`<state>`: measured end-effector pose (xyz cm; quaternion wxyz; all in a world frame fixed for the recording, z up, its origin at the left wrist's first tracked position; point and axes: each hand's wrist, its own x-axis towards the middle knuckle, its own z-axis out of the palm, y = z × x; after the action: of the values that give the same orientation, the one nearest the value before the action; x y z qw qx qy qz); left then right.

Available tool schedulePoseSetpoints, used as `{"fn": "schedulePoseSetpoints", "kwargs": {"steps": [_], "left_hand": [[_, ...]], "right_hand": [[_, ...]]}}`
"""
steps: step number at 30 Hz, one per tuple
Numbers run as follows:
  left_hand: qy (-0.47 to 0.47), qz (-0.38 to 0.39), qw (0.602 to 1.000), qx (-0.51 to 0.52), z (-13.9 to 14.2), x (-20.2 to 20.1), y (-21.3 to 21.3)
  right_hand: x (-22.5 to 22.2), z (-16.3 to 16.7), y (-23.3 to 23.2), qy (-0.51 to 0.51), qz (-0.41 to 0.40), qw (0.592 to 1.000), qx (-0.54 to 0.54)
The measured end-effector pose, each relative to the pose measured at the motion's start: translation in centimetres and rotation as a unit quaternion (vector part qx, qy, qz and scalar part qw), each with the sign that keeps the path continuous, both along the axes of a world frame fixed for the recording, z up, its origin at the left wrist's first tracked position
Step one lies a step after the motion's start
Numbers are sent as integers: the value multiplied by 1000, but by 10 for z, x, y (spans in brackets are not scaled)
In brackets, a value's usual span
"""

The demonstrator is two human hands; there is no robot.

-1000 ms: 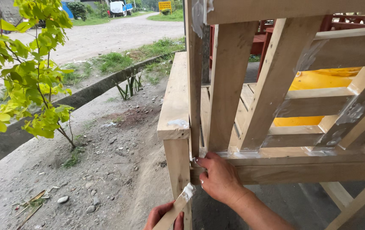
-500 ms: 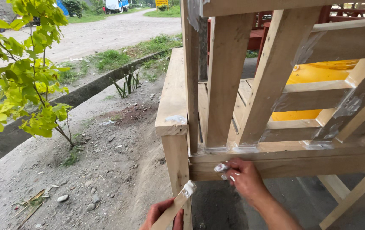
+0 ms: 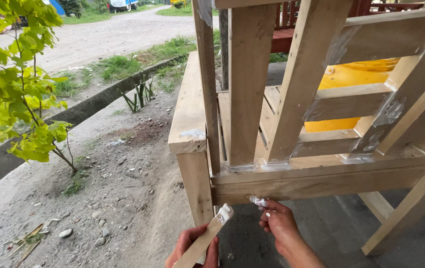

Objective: The person applies white wood filler to screw holes on the back frame of a wooden chair using a small wooden stick. They repeatedly dip the stick into a yellow container of filler and spread the material into the holes on the chair's vertical and horizontal slats.

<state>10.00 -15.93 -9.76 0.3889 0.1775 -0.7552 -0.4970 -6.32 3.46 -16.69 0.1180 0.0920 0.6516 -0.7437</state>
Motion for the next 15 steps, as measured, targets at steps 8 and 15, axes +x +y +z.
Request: {"fn": "schedulePoseSetpoints", "kwargs": {"steps": [8,15], "left_hand": [[-8,5,1000,11,-9,-4,0],[-24,10,999,-24,-17,-8,-11]], "right_hand": [[22,-13,-36,3,-62,993,-101],[39,-1,-77,291,-23,878,379]]}}
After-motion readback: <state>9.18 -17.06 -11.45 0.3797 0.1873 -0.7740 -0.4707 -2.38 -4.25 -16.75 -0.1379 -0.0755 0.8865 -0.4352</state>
